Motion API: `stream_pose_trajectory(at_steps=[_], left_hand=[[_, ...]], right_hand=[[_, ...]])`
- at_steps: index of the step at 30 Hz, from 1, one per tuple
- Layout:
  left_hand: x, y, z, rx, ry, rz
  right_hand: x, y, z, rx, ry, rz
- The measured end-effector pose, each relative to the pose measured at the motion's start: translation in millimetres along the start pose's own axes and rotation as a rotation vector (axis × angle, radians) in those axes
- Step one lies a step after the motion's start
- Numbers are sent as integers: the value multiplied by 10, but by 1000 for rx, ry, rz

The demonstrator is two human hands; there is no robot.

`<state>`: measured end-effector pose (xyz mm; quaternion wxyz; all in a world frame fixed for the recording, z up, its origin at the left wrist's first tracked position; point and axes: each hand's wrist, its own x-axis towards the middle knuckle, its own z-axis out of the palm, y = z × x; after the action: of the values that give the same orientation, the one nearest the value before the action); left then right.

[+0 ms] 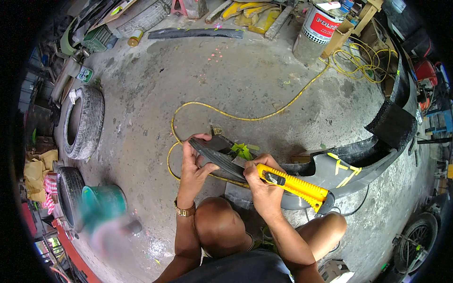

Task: The person uses a utility knife to trim excess material from the edges of a black automotive bumper and then wipes the area with a cloth.

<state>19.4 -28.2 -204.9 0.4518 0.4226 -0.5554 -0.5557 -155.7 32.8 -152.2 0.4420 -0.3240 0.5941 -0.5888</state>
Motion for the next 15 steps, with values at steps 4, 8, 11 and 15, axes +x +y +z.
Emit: stream_pose_trajectory(at_steps=[4, 8, 11, 15], left_hand=[[6, 4, 9, -5, 16, 2], [12, -15, 18, -28, 20, 4], [17, -9, 36, -25, 22, -4], [9, -2, 48, -31, 30, -2]], right_hand=[[6, -1, 13, 5, 3, -5], [19, -5, 9, 1, 5, -16], [31, -2, -8, -29, 2, -10], [32, -22, -18, -20, -11, 10]])
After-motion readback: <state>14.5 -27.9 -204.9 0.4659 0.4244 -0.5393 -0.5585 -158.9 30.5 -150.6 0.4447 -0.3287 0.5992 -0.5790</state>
